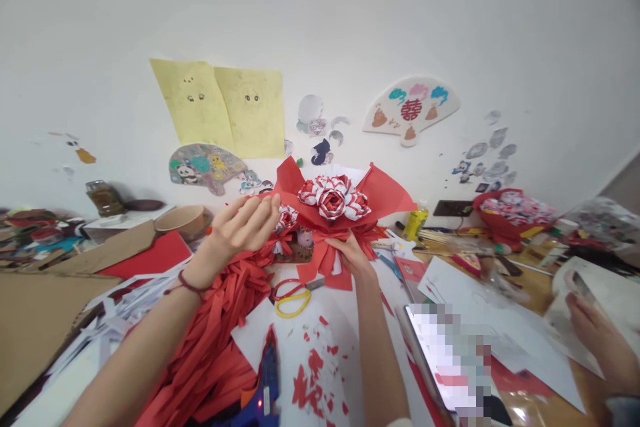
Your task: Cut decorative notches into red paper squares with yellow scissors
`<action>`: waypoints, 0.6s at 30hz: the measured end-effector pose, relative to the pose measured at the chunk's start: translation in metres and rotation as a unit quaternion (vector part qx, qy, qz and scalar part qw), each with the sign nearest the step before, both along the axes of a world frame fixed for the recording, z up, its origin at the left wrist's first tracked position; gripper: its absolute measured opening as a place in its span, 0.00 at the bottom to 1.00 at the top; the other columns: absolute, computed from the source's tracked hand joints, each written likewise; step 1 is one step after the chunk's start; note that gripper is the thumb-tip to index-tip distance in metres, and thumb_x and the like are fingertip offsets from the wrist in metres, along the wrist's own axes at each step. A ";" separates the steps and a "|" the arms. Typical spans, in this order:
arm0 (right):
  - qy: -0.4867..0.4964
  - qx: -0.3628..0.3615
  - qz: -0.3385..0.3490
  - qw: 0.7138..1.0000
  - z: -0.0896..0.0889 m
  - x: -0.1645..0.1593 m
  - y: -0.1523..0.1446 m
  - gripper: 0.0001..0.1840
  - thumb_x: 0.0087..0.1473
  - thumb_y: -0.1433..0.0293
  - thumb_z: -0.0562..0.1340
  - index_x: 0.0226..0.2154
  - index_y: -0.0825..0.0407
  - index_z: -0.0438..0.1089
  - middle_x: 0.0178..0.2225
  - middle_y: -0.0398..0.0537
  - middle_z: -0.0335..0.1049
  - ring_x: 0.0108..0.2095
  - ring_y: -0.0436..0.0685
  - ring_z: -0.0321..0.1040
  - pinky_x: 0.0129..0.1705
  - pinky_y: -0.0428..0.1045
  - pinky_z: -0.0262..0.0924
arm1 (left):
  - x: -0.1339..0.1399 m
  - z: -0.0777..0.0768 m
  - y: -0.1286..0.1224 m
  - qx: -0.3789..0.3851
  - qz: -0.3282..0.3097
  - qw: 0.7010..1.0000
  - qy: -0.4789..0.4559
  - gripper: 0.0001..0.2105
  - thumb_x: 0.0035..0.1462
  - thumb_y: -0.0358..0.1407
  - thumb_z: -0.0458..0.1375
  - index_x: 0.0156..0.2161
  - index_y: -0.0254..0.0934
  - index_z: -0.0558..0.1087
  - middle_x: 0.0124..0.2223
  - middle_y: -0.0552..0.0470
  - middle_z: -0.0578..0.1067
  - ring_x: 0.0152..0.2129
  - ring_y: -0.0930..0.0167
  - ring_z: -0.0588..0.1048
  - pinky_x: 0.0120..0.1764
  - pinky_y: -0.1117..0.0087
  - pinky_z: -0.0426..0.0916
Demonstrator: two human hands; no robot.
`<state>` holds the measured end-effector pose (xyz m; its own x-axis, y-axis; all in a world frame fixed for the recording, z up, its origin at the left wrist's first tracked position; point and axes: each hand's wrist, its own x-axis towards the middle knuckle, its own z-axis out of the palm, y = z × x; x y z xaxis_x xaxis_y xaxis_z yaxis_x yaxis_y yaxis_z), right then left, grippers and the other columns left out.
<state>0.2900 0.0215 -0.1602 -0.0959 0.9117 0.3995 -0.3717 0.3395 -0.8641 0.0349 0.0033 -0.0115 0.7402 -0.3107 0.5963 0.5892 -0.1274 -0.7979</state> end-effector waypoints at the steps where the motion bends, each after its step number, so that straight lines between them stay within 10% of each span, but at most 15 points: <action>1: -0.005 0.000 0.006 1.000 0.001 0.001 -0.003 0.14 0.63 0.60 0.53 0.42 0.45 0.72 0.53 0.47 0.68 0.57 0.56 0.62 0.53 0.53 0.63 | 0.003 -0.004 0.001 -0.011 -0.010 0.999 -0.038 0.11 0.52 0.24 0.60 0.42 0.36 0.73 0.31 0.51 0.77 0.27 0.71 0.74 0.29 0.70 0.66; 6: -0.045 0.000 0.050 0.998 0.007 0.017 -0.016 0.22 0.47 0.61 0.60 0.47 0.38 0.71 0.53 0.26 0.69 0.63 0.68 0.49 0.52 0.60 0.65 | 0.016 -0.023 0.012 -0.130 -0.051 0.977 -0.159 0.24 0.56 0.24 0.57 0.58 0.37 0.65 0.38 0.45 0.79 0.36 0.67 0.77 0.36 0.68 0.68; 12: -0.053 -0.003 0.054 0.997 0.013 0.021 -0.016 0.26 0.47 0.66 0.62 0.51 0.34 0.67 0.51 0.20 0.68 0.61 0.66 0.56 0.47 0.56 0.70 | -0.001 -0.018 0.014 -0.232 -0.020 0.969 -0.078 0.23 0.60 0.27 0.53 0.60 0.39 0.62 0.45 0.43 0.78 0.42 0.66 0.75 0.42 0.66 0.68; 18: -0.033 -0.024 0.043 0.998 0.005 0.004 -0.005 0.14 0.59 0.61 0.60 0.47 0.46 0.69 0.53 0.48 0.66 0.52 0.61 0.65 0.47 0.53 0.67 | -0.015 0.025 0.004 -0.378 -0.033 0.925 0.012 0.07 0.62 0.33 0.53 0.42 0.40 0.73 0.44 0.48 0.77 0.37 0.71 0.72 0.38 0.69 0.65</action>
